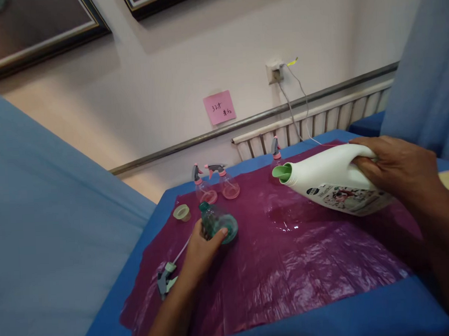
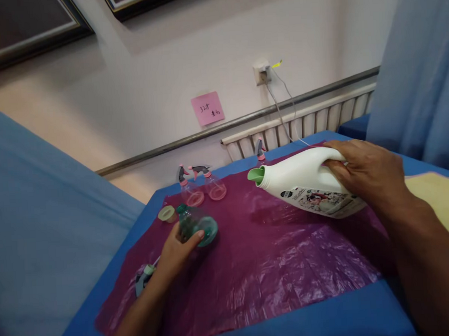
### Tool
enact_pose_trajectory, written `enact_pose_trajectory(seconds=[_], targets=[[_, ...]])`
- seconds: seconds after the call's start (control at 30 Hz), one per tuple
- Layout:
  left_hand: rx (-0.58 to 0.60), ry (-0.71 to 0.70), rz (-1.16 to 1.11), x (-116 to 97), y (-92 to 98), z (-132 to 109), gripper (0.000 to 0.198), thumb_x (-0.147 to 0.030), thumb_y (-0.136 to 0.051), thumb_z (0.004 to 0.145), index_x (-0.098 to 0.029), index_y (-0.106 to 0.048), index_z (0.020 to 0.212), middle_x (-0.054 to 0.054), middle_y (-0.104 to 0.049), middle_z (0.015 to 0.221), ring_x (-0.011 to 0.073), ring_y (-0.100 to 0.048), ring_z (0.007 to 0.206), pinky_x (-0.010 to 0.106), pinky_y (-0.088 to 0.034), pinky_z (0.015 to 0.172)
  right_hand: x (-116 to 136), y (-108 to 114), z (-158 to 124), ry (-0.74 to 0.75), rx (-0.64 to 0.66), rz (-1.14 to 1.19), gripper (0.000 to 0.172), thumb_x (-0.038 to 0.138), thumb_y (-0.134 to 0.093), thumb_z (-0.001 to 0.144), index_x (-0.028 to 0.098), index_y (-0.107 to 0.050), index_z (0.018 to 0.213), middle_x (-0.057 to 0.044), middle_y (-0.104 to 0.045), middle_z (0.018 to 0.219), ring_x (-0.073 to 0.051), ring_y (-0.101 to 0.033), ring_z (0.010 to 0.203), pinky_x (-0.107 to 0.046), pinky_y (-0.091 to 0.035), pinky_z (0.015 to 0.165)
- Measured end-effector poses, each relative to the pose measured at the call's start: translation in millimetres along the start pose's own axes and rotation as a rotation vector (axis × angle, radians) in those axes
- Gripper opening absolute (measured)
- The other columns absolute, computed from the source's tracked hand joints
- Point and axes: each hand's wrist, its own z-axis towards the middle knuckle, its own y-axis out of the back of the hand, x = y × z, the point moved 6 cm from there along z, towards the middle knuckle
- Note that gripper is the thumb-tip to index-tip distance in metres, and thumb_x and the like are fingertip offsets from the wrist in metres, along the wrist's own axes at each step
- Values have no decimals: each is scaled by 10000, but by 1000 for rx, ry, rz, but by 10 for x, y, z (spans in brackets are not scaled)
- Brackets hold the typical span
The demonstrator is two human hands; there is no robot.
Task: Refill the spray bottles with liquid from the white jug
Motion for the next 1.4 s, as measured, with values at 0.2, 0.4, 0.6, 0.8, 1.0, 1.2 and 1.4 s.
enact_pose_trajectory(seconds=[0.2,0.4,0.6,0.8,1.0,1.2,1.4], targets=[[45,-108,210,-265,-16,-124,869,-465,-923,748,-218,-560,1497,155,-744,1433,362,-742,1313,557,-547,1194,91,15,4,53,0,-35,449,477,-506,1040,309,-799,1337,-53,-821,1079,-293,-750,974,-396,-466,727],[164,-170,256,-434,-313,-172,857,-422,-873,847,-263,-518,1610,138,-691,1546,354,-693,1397,530,-525,1223,156,-51,29,111,4,-29,428,459,-537,1054,289,-785,1360,-62,-826,1106,-301,-738,972,-412,-490,772],[247,-369,442,-708,-504,-64,814,-424,-844,864,-267,-554,1608,145,-642,1611,411,-643,1448,574,-506,1233,119,-110,45,120,47,-9,412,458,-551,1067,302,-763,1385,-56,-821,1127,-292,-740,999,-403,-492,794],[311,-540,645,-892,-565,86,813,-412,-798,896,-219,-513,1633,194,-589,1649,427,-572,1511,617,-451,1274,169,-77,44,110,25,-5,376,431,-549,1073,305,-775,1345,-46,-817,1083,-279,-730,978,-389,-470,787],[361,-602,788,-1032,-615,124,802,-406,-787,909,-216,-515,1638,198,-616,1608,452,-600,1462,628,-499,1226,232,-86,71,144,46,-8,383,414,-559,1078,290,-764,1377,-61,-817,1111,-284,-721,999,-386,-452,789],[404,-623,881,-1074,-624,152,836,-394,-794,919,-243,-472,1676,196,-572,1670,468,-552,1522,651,-465,1266,261,-84,87,147,51,-25,369,414,-580,1061,304,-761,1363,-62,-813,1122,-291,-706,984,-385,-420,755],[431,-657,993,-1147,-617,160,858,-370,-762,912,-226,-447,1697,201,-580,1647,458,-589,1471,615,-532,1195,274,-81,92,158,45,-33,372,402,-580,1050,301,-768,1354,-50,-792,1040,-285,-699,960,-380,-384,727]])
